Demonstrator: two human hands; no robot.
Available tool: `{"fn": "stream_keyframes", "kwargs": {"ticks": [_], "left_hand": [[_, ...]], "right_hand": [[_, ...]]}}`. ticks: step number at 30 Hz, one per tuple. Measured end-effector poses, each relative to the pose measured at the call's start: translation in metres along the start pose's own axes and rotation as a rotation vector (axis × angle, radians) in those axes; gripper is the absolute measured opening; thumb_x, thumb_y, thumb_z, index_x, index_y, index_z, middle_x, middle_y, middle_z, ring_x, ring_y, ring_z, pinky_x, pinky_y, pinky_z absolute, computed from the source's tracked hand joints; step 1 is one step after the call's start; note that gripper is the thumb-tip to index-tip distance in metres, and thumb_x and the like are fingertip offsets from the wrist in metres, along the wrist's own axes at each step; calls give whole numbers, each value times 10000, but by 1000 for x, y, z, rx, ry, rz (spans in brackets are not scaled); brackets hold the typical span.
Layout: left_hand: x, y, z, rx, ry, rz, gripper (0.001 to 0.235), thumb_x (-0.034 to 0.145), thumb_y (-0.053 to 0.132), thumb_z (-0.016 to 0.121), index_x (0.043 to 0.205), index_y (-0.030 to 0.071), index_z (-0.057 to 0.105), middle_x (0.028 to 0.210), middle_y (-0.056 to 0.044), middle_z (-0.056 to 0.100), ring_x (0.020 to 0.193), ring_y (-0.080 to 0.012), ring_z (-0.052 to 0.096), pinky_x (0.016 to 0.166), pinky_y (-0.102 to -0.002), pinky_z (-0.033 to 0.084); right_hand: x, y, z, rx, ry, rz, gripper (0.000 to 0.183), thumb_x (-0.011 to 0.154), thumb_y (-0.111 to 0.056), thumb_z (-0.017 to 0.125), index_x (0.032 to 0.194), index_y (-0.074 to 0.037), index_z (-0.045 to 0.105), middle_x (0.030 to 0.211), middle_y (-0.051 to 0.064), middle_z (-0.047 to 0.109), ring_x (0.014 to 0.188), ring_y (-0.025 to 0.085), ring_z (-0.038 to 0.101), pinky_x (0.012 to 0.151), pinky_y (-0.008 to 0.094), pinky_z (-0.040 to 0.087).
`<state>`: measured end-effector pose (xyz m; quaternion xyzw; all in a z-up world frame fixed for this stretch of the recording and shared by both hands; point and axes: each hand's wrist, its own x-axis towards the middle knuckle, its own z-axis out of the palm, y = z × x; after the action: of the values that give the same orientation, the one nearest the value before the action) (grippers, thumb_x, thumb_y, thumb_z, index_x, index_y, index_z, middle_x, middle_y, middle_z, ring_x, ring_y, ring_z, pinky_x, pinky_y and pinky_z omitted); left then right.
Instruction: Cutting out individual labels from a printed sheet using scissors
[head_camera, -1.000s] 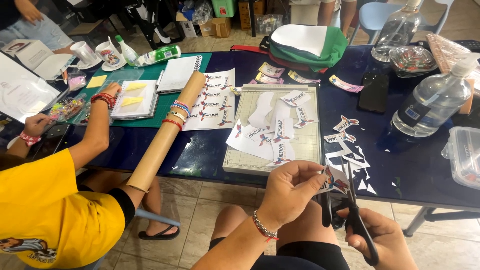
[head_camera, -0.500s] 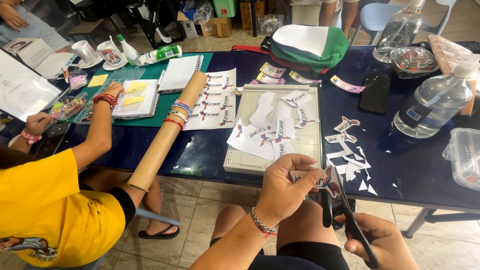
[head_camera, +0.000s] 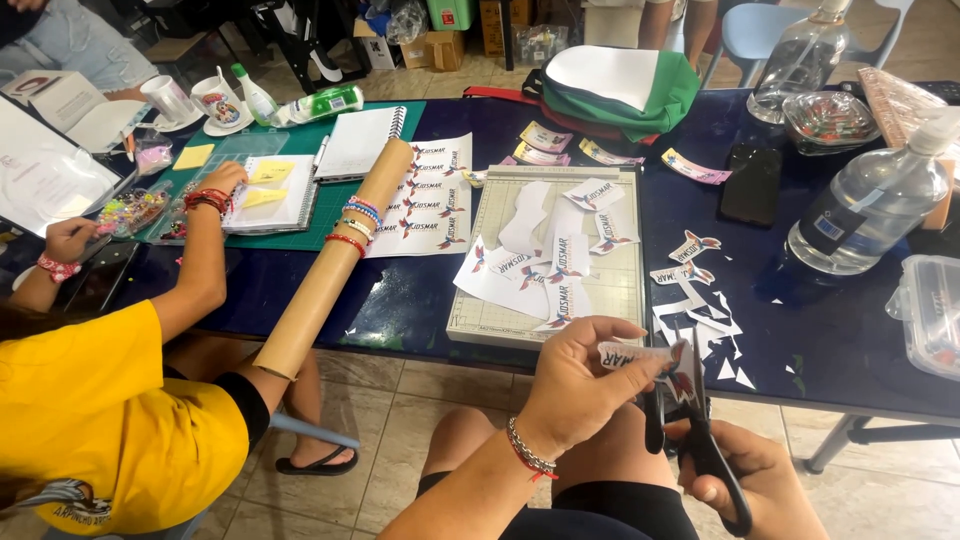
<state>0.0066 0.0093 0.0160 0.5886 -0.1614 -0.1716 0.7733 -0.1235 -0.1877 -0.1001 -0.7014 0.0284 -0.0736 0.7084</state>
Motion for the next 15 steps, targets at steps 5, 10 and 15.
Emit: {"fn": "stream_keyframes", "kwargs": {"ticks": [5, 10, 15], "left_hand": [[-1, 1, -3, 68, -60, -30, 296, 809, 103, 836, 1070, 112, 697, 993, -49, 758, 798, -115, 724, 698, -234, 621], [0, 0, -5, 83, -68, -36, 300, 812, 109, 828, 1078, 102, 690, 1026, -48, 735, 785, -91, 675, 643, -235, 621], [1, 1, -5, 25, -81, -51, 346, 818, 53, 816, 1126, 88, 661, 1039, -58, 765, 763, -92, 698, 676, -223, 612]], "right_hand": [[2, -6, 1, 2, -5, 36, 811, 633, -568, 828, 1217, -5, 811, 688, 137, 745, 683, 216, 728, 708, 342, 559], [2, -7, 2, -30, -20, 5, 786, 650, -583, 821, 1183, -6, 815, 636, 128, 709, 619, 191, 661, 629, 306, 492], [1, -15, 5, 6, -56, -19, 720, 686, -533, 845, 1145, 20, 812, 618, 116, 667, 580, 178, 618, 600, 297, 465]]}}
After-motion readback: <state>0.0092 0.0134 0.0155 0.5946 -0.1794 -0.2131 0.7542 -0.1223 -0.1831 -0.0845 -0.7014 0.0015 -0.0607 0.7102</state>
